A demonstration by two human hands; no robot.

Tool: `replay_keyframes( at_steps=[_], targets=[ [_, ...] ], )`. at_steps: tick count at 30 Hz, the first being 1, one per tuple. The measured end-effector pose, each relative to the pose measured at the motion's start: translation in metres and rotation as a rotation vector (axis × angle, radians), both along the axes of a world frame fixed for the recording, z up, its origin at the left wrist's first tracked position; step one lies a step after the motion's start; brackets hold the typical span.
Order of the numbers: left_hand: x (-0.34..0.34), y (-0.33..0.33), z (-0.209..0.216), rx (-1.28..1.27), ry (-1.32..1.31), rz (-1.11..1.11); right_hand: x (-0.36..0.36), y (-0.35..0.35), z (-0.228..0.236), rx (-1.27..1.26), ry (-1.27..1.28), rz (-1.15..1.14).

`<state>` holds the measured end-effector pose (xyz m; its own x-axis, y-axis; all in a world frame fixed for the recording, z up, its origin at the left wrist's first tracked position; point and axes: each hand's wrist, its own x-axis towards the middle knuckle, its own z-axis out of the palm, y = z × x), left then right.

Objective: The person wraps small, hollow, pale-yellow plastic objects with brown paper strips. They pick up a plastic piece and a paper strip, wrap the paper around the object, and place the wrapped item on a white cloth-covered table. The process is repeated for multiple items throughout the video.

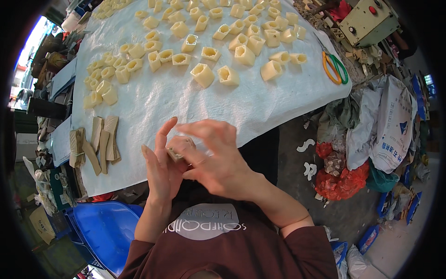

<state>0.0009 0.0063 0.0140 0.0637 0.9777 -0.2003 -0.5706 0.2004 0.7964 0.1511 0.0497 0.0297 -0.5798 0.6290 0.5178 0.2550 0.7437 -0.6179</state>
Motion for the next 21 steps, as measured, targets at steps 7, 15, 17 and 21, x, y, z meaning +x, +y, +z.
replay_keyframes(
  at_steps=[7, 15, 17, 21],
  targets=[
    [0.016, -0.014, 0.013, 0.27, 0.451, 0.162, -0.005, 0.005, -0.012, -0.389, 0.205, -0.075],
    [0.025, -0.01, -0.02, 0.241, 0.352, 0.094, -0.015, -0.016, -0.04, -0.911, 0.725, 0.015],
    [0.023, -0.009, -0.015, 0.22, 0.274, 0.085, -0.013, -0.016, -0.04, -0.952, 0.752, 0.045],
    [0.022, -0.008, -0.005, 0.141, 0.059, 0.058, -0.007, -0.016, -0.028, -1.13, 0.739, 0.044]
  ],
)
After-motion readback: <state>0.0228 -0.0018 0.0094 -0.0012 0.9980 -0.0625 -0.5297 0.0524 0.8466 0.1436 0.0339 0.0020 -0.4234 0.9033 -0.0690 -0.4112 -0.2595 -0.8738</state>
